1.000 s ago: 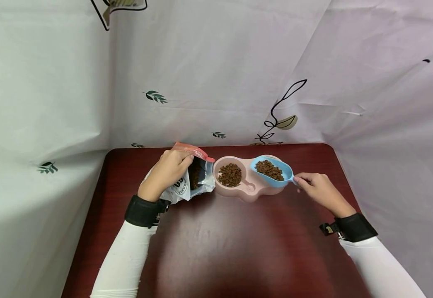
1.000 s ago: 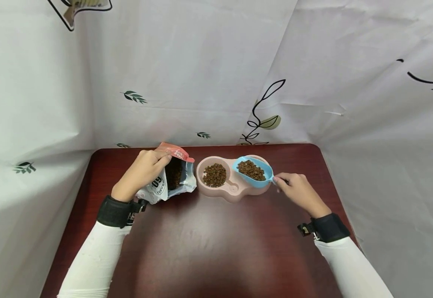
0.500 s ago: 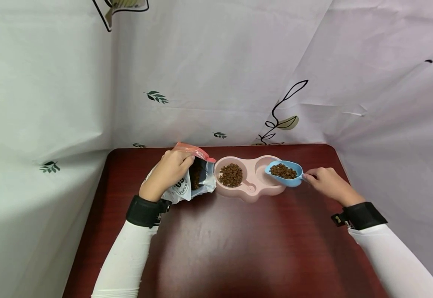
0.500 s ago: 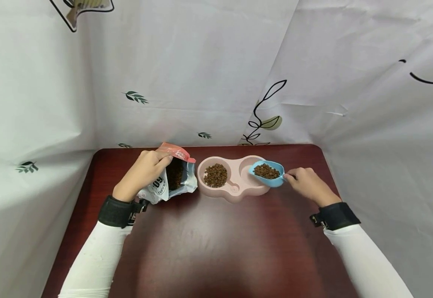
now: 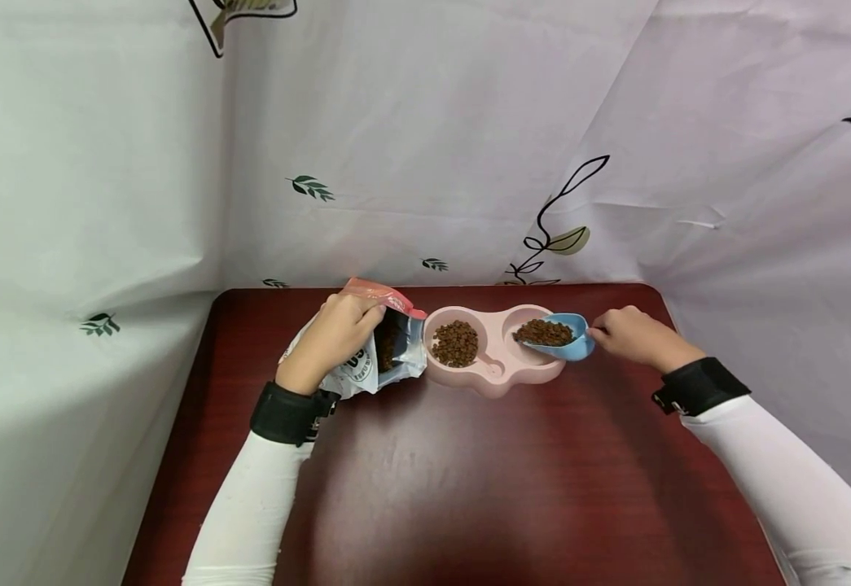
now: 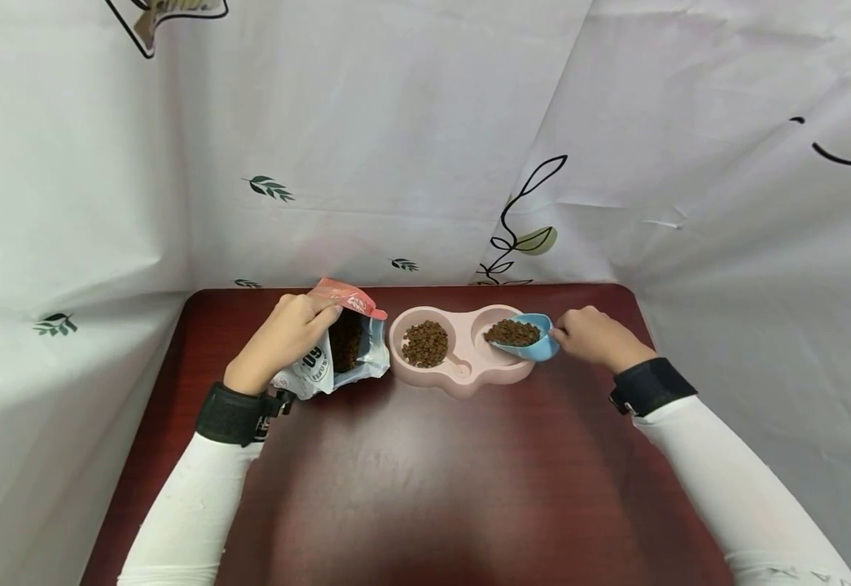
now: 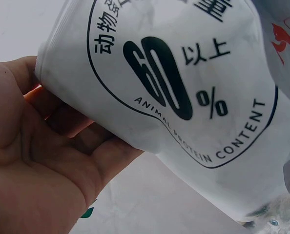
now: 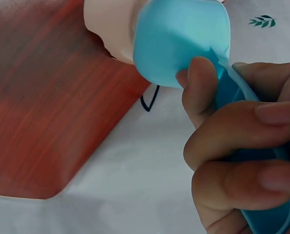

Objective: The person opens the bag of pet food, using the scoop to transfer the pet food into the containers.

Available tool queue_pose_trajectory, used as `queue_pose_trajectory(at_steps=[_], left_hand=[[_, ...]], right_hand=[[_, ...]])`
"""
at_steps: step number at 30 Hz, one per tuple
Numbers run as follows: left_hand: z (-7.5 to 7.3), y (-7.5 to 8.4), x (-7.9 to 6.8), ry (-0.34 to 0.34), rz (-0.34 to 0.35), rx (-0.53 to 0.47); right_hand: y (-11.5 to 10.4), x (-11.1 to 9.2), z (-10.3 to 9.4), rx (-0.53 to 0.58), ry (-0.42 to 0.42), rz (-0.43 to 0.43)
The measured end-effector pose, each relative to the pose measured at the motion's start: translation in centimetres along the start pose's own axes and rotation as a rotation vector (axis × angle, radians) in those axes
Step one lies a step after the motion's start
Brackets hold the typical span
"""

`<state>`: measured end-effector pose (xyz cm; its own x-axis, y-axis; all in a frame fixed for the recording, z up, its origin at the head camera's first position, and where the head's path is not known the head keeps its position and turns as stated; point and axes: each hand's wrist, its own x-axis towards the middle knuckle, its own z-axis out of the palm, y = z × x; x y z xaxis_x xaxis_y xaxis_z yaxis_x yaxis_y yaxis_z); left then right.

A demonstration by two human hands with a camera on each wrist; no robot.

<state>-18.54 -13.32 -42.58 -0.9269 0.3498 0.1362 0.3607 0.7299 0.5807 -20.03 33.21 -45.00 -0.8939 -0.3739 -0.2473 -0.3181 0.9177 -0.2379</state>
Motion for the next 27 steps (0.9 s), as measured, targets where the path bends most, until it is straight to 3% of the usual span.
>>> queue_pose_trajectory(at_steps=[8, 16, 27], left_hand=[[0.1, 0.0, 0.0, 0.003, -0.001, -0.001], [0.0, 0.0, -0.1, -0.006, -0.016, 0.005], [0.1, -0.1, 0.1, 0.028, 0.01, 0.006]], right_hand=[[-0.8, 0.8, -0.9, -0.058, -0.048, -0.022], [-2.3, 0.6, -2.3, -0.124, -0.088, 0.036], [-2.7, -0.2, -3.0, -0.106, -0.06, -0.009]])
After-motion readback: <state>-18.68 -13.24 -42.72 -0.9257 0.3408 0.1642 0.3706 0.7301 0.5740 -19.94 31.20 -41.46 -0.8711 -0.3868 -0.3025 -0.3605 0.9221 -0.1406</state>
